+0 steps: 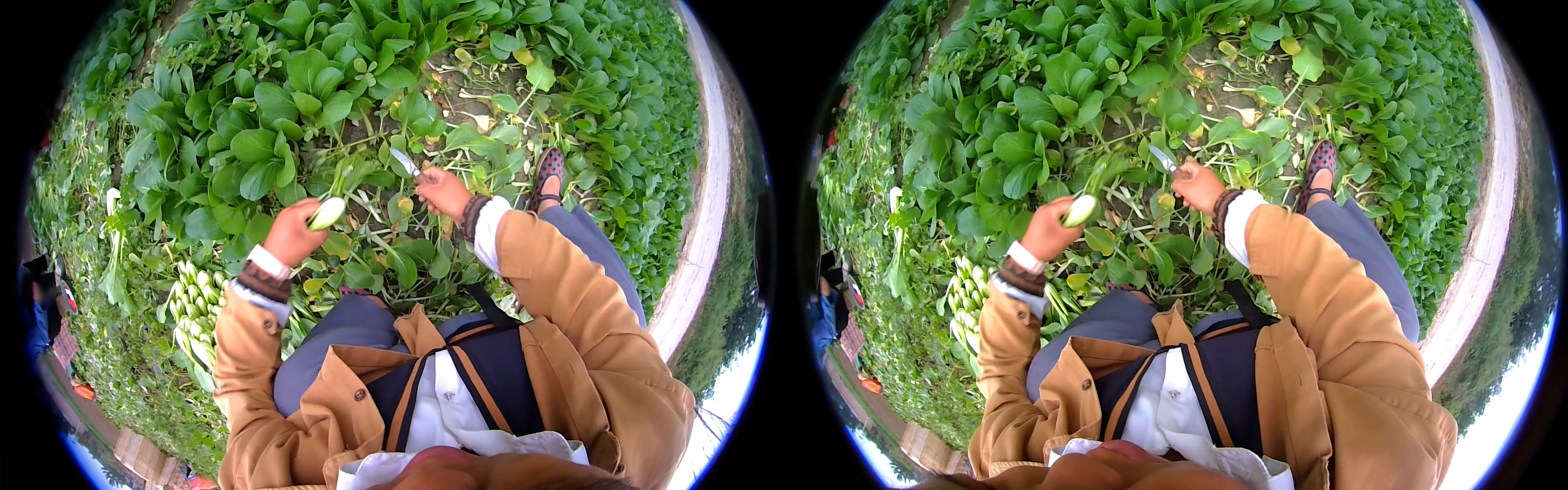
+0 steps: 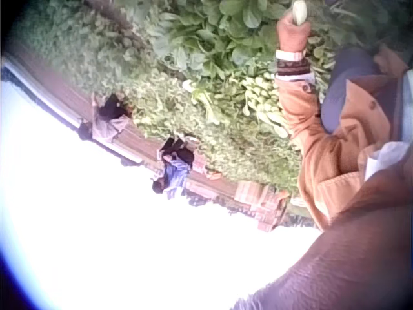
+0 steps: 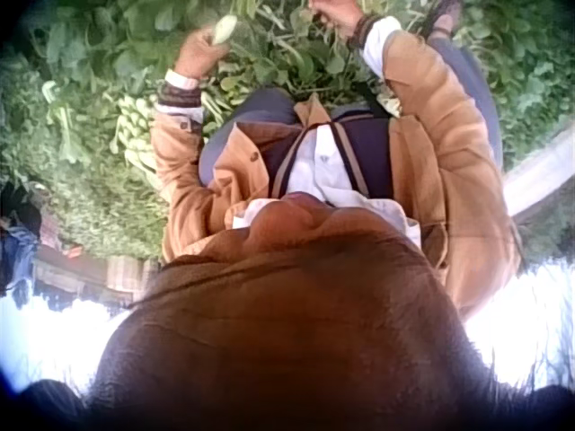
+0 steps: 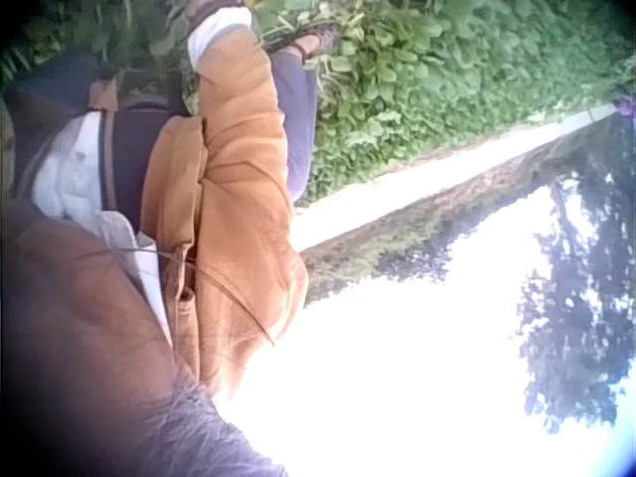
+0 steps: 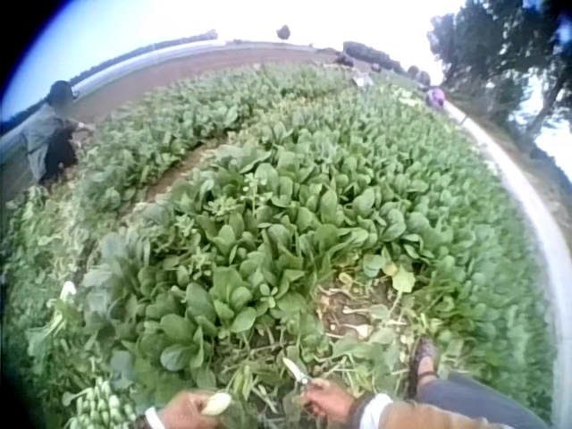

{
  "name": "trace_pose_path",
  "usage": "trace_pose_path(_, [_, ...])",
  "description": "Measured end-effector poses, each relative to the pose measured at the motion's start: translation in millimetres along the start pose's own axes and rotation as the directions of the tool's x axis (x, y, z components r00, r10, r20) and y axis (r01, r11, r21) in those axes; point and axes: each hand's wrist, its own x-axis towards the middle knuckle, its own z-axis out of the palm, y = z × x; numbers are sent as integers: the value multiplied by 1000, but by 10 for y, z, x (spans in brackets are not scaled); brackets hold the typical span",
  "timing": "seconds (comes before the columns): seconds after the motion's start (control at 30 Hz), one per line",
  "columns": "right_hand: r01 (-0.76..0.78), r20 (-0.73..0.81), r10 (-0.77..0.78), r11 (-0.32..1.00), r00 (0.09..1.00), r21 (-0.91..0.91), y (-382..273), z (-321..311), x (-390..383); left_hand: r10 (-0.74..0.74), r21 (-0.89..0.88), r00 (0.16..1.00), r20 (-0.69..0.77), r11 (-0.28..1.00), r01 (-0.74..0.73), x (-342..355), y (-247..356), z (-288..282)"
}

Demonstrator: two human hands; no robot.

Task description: The person harvests leafy green vegetables in a field using a knife to cut the stems near the base. The harvested vegetables are gathered in the left hand and periodically placed into a basket on the ground.

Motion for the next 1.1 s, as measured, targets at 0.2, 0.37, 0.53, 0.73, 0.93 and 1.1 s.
trace_pose_path(0.2, [-169, 278, -56, 676, 959, 718, -509, 327, -699, -127, -710, 970, 208, 663, 239, -565, 499, -62])
trace_pose_path(0.37, [-257, 304, 99, 802, 948, 540, -425, 362, -610, -86, -760, 965, 248, 600, 249, -561, 513, 110])
trace_pose_path(0.53, [-542, 554, 158, 537, 818, 647, -224, 453, -769, -89, -810, 938, 336, 480, 336, -500, 452, 274])
trace_pose_path(0.73, [56, -287, 76, 903, 955, 426, -255, 228, -645, -173, -678, 868, 464, 561, 475, -415, 65, 452])
trace_pose_path(0.93, [292, -153, -281, 955, 948, 55, -749, 181, -971, 91, -314, 994, 60, 947, -67, -164, 285, 389])
trace_pose_path(1.1, [179, 21, -218, 848, 976, 499, -1023, 689, -707, 167, -883, 986, -2, 463, -80, 181, 501, 612])
